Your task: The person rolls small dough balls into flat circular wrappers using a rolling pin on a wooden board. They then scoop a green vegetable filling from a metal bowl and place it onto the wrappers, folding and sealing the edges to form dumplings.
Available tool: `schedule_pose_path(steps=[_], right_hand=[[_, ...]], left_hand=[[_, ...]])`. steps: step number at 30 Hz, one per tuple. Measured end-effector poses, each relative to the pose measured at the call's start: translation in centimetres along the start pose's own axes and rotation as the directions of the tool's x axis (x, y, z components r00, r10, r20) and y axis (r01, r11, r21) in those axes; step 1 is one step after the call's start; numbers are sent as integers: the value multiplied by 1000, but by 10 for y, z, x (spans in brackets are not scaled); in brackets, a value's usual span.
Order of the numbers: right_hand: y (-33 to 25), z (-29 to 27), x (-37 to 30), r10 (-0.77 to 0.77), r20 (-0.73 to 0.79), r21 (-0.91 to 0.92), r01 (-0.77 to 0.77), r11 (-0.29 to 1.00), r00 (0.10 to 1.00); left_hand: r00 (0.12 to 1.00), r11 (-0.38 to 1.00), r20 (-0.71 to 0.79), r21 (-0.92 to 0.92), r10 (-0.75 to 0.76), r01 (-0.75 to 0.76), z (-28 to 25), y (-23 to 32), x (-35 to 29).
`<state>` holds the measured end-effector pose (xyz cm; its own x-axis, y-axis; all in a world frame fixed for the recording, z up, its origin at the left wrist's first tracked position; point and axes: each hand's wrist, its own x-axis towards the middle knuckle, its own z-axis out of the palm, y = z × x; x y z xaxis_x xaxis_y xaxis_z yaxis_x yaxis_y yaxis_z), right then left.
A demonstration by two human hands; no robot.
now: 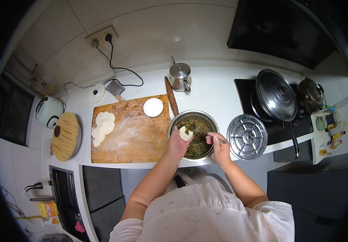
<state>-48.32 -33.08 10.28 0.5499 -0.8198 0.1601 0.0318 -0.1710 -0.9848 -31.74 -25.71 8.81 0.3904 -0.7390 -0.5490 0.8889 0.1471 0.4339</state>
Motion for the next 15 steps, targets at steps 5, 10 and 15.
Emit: schedule_pose_path(steps=[5,10,15], right_hand=[[-19,1,-1,-315,318,-359,421,833,894],[-15,6,-6,-335,481,-423,549,721,810],[-4,8,-12,-334,503,-437,568,697,797]], left_hand=[[1000,999,-13,-38,14,-14,0,3,7],[999,993,29,-115,-18,21,12,8,7],[992,974,120,-216,-43,68,5,20,16]])
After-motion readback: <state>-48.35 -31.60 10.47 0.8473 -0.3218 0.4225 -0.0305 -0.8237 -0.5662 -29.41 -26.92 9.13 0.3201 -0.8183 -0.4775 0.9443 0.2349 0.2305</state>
